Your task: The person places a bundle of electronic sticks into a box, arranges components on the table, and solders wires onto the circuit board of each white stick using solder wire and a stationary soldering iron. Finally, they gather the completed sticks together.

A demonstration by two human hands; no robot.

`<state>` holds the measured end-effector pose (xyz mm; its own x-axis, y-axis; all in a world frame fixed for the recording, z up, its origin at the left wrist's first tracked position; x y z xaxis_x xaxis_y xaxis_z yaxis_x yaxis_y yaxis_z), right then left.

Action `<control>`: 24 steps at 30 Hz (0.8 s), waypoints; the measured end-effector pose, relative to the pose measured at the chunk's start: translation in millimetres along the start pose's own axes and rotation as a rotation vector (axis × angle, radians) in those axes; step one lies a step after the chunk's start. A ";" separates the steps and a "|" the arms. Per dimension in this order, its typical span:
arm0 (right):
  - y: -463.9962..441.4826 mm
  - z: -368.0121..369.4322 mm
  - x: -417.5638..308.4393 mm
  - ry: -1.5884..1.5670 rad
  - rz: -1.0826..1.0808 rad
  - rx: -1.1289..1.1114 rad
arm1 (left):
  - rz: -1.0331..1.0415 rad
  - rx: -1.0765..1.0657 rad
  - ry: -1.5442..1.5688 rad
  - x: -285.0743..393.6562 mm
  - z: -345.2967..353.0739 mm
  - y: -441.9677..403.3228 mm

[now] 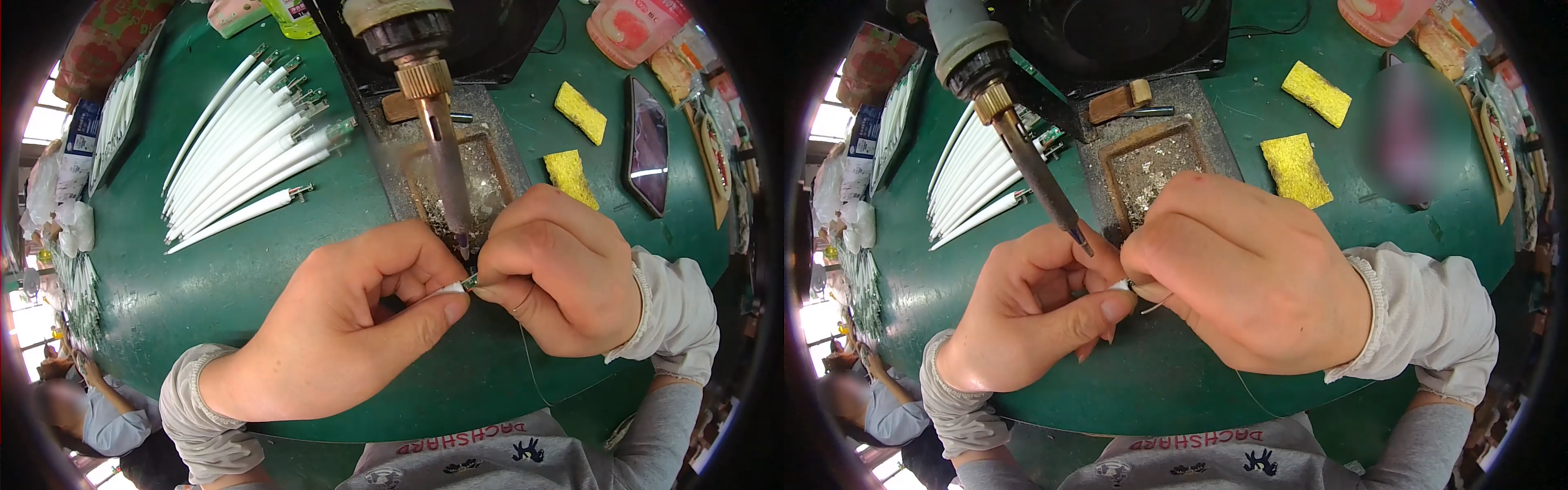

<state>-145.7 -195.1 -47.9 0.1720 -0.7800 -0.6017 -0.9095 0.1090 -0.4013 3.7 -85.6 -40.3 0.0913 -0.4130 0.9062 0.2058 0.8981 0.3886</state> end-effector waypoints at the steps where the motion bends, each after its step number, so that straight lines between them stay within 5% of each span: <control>1: 0.2 0.2 0.2 0.000 0.009 -0.003 | -0.001 0.000 0.000 -0.4 0.3 0.1; 9: -5.6 -16.0 -4.4 -0.135 0.147 -0.131 | -0.006 0.069 -0.001 0.7 1.5 0.6; 11: -7.2 -22.4 -0.5 -0.475 0.457 -0.163 | -0.001 0.092 0.005 1.3 0.9 0.9; 14: -4.9 -23.4 5.7 -0.696 0.554 -0.154 | 0.015 0.122 0.017 2.6 -0.6 0.5; 17: -6.6 -30.0 -1.8 -0.355 0.395 -0.261 | 0.045 0.135 0.032 3.6 -1.9 -0.2; 24: -5.7 -19.8 -3.7 -0.380 0.333 -0.136 | 0.172 0.174 0.019 7.5 -1.6 0.9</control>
Point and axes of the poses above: each hand's wrist, its own y-axis away from the middle knuckle, its own z-axis out of the palm, x = y × z, the point moved 2 cm from there along -y, towards the middle knuckle, and after that the axes turned 7 degrees about -x, right-handed, at the moved point
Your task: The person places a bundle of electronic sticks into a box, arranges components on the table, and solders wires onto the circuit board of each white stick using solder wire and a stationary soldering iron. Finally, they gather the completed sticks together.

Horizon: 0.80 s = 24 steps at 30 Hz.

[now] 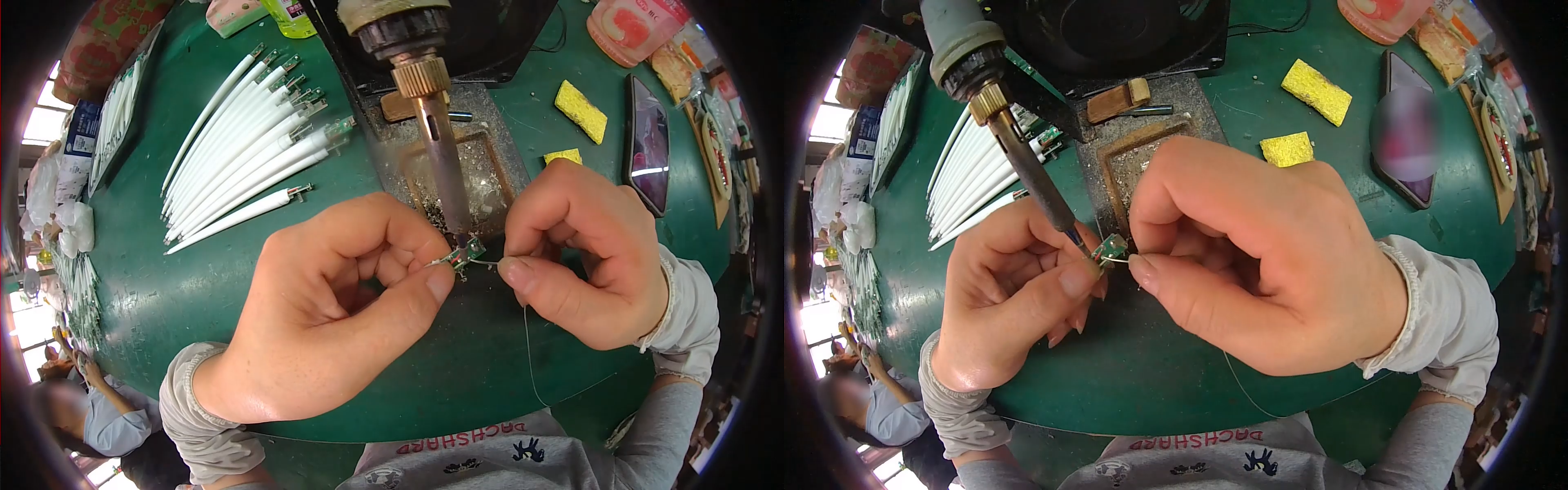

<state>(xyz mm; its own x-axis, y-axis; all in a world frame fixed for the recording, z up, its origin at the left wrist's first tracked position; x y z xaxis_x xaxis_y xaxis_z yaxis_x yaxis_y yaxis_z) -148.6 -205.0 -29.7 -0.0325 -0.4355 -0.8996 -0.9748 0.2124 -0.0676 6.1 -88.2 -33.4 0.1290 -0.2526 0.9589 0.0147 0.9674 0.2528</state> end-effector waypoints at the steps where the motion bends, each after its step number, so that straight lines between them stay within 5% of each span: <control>1: -0.1 0.5 0.0 -0.006 0.001 0.006 | 0.001 0.000 0.000 0.6 0.3 0.1; 24: 0.1 0.9 4.5 -0.036 -0.084 -0.001 | 0.024 0.009 0.029 6.6 0.7 2.7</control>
Point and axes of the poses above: each hand's wrist, its own y-axis away from the middle knuckle, its own z-axis out of the palm, x = y × z, the point moved 2 cm from there along -y, towards the middle knuckle, and after that the axes turned 7 degrees about -x, right-handed, at the moved point
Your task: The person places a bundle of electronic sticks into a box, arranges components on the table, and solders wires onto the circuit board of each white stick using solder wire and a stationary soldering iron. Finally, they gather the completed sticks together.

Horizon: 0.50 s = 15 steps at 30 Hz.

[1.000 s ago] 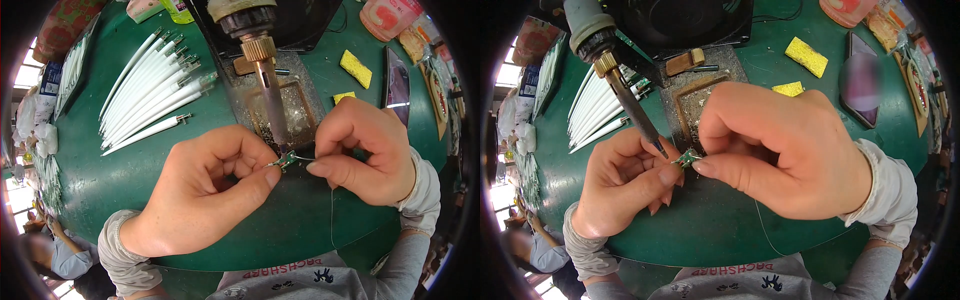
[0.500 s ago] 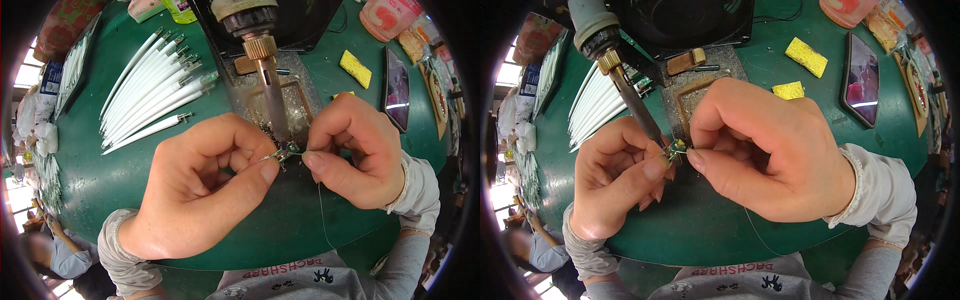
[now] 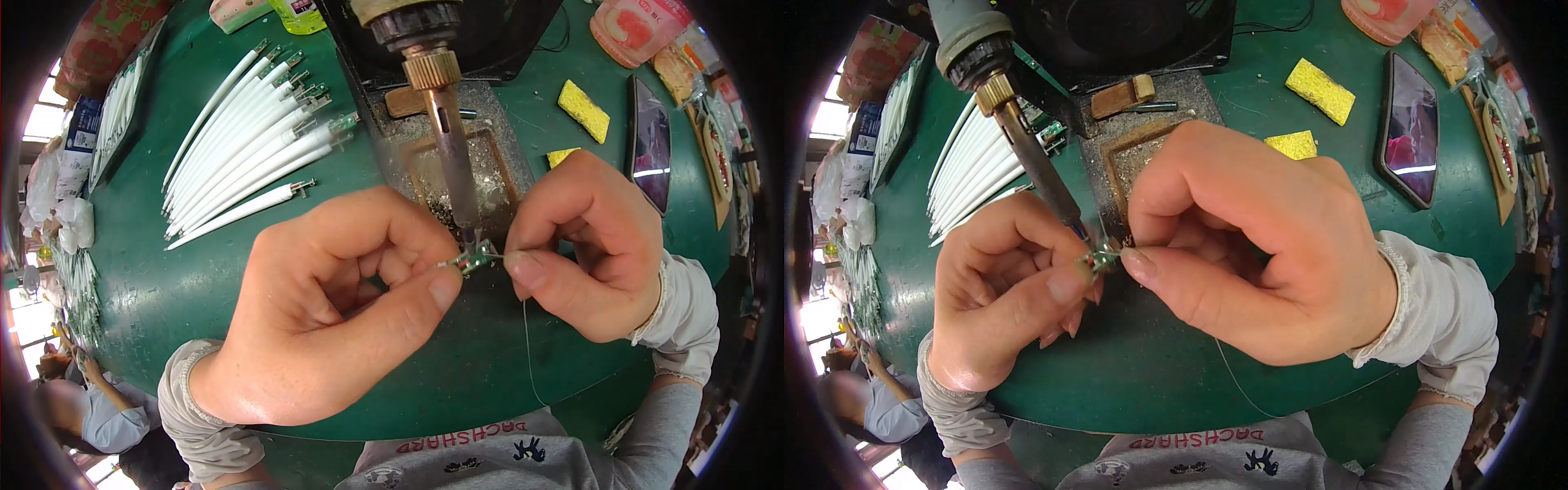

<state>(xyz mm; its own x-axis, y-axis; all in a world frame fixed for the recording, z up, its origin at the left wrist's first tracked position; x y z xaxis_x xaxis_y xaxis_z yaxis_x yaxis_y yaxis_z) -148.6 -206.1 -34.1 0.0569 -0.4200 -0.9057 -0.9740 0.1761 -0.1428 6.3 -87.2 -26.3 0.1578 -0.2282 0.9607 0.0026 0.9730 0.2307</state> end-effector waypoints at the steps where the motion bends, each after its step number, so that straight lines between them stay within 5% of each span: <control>1: 1.5 -0.5 1.3 -0.021 -0.018 -0.007 | -0.001 0.000 0.000 -0.5 0.0 0.6; 15: 6.2 9.2 13.3 -0.211 0.016 0.036 | -0.024 -0.052 -0.277 -2.1 4.8 8.2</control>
Point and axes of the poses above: each hand's wrist, its own y-axis away from the middle knuckle, its own z-axis out of the palm, x = y × z, the point moved 2 cm from there along -y, towards the middle knuckle, and after that the axes turned 7 degrees about -x, right-handed, at the moved point
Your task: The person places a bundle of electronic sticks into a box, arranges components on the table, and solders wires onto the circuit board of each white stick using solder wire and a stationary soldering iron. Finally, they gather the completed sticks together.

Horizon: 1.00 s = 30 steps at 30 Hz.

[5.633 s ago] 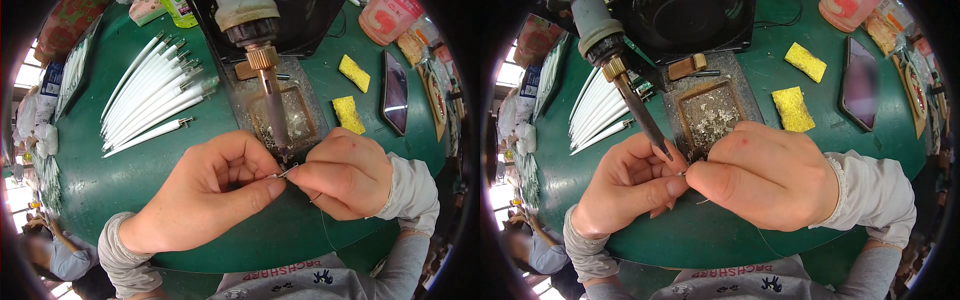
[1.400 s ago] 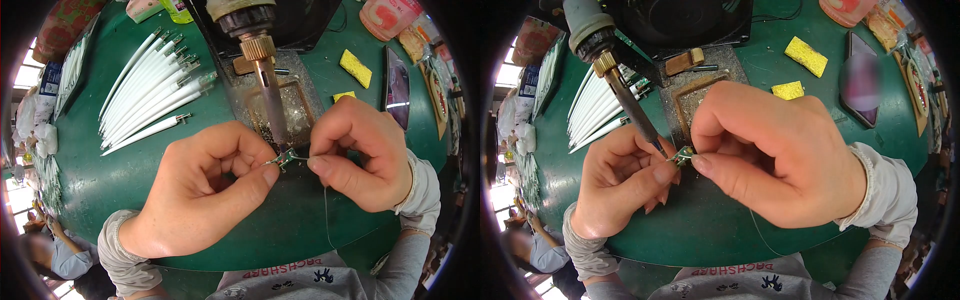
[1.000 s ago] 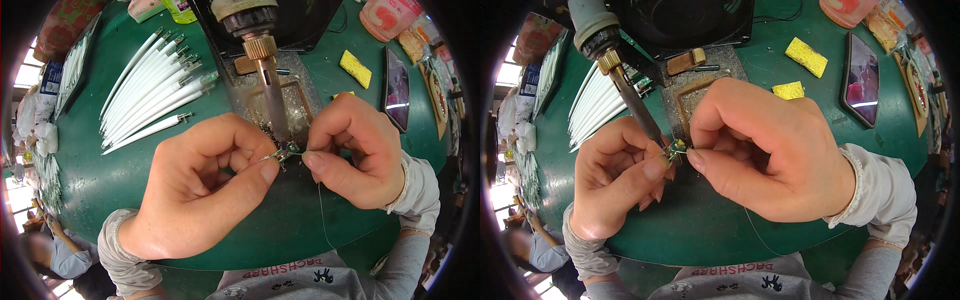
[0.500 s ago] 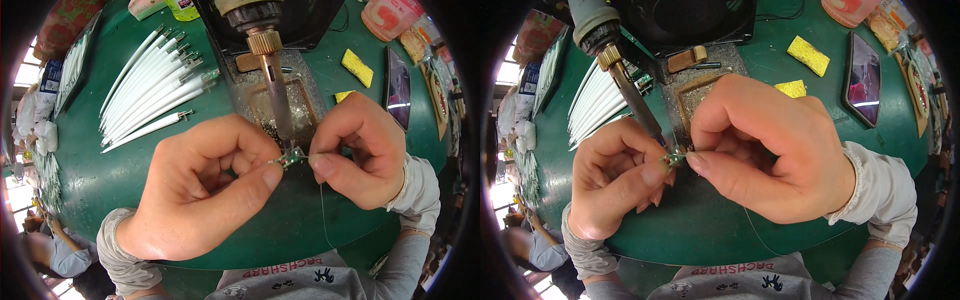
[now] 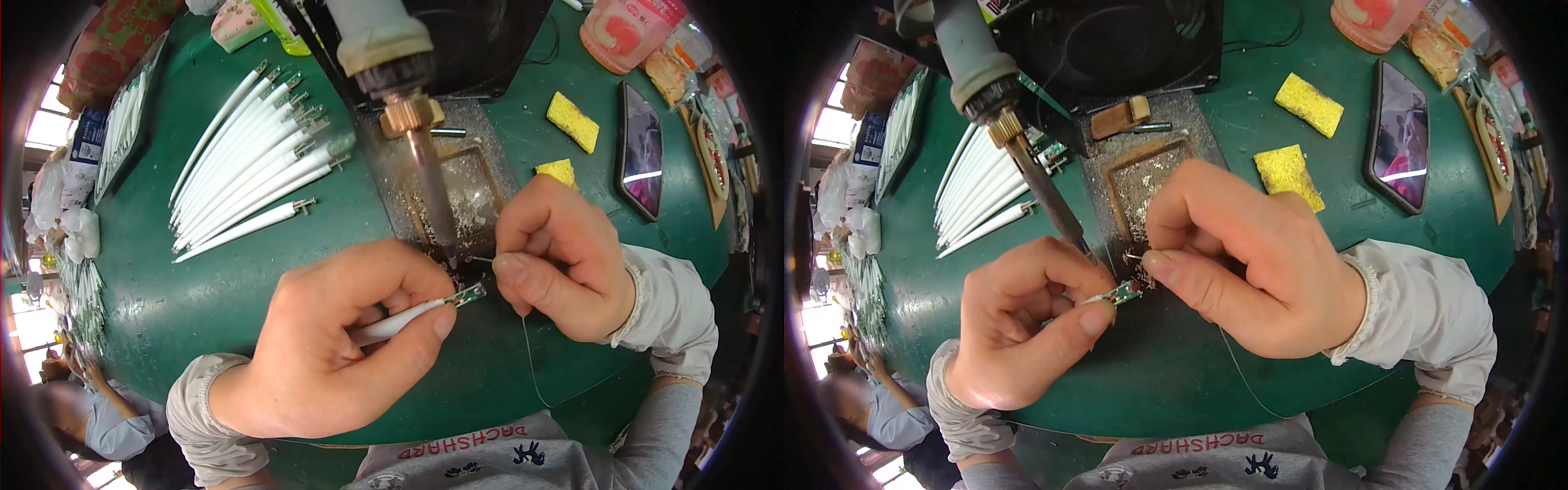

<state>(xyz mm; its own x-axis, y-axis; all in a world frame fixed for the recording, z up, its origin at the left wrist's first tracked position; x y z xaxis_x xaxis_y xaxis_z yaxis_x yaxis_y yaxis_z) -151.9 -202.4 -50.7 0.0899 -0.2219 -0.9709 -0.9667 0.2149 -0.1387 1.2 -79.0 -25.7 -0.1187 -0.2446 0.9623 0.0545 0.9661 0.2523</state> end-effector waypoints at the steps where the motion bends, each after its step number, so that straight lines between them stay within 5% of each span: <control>1: 0.8 0.1 -0.3 0.002 0.037 0.006 | 0.009 -0.001 -0.008 0.0 0.5 0.5; 10: 3.4 2.2 10.8 0.018 0.068 0.062 | 0.117 -0.021 -0.192 -2.6 8.7 -0.8; 15: 2.3 0.4 11.5 0.034 0.068 0.105 | 0.417 -0.046 -0.707 -22.0 34.5 0.1; 20: 1.8 -0.7 9.4 0.116 0.045 0.004 | 0.398 -0.056 -0.761 -16.1 27.7 1.2; 22: 2.6 2.5 11.1 0.083 0.037 0.046 | 0.418 0.106 -0.986 -4.8 7.9 4.9; 27: 2.9 2.9 11.5 0.014 0.051 0.086 | 0.037 0.431 -1.635 -7.9 -40.3 1.4; 30: 1.5 0.5 5.0 0.012 0.096 0.041 | 0.016 0.393 -1.604 -16.4 -48.3 0.2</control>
<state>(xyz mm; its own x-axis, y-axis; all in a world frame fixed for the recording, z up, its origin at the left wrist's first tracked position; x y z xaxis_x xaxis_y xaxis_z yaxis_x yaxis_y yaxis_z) -152.8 -202.8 -55.9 -0.0059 -0.2102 -0.9776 -0.9601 0.2744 -0.0532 51.0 -78.7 -36.6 -0.9729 -0.1474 -0.1779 -0.1433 0.9890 -0.0359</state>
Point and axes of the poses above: each hand's wrist, its own y-axis away from the middle knuckle, its own z-axis out of the palm, x = y × z, the point moved 2 cm from there along -y, towards the middle knuckle, and after that the axes turned 7 degrees about -x, right-handed, at the moved point
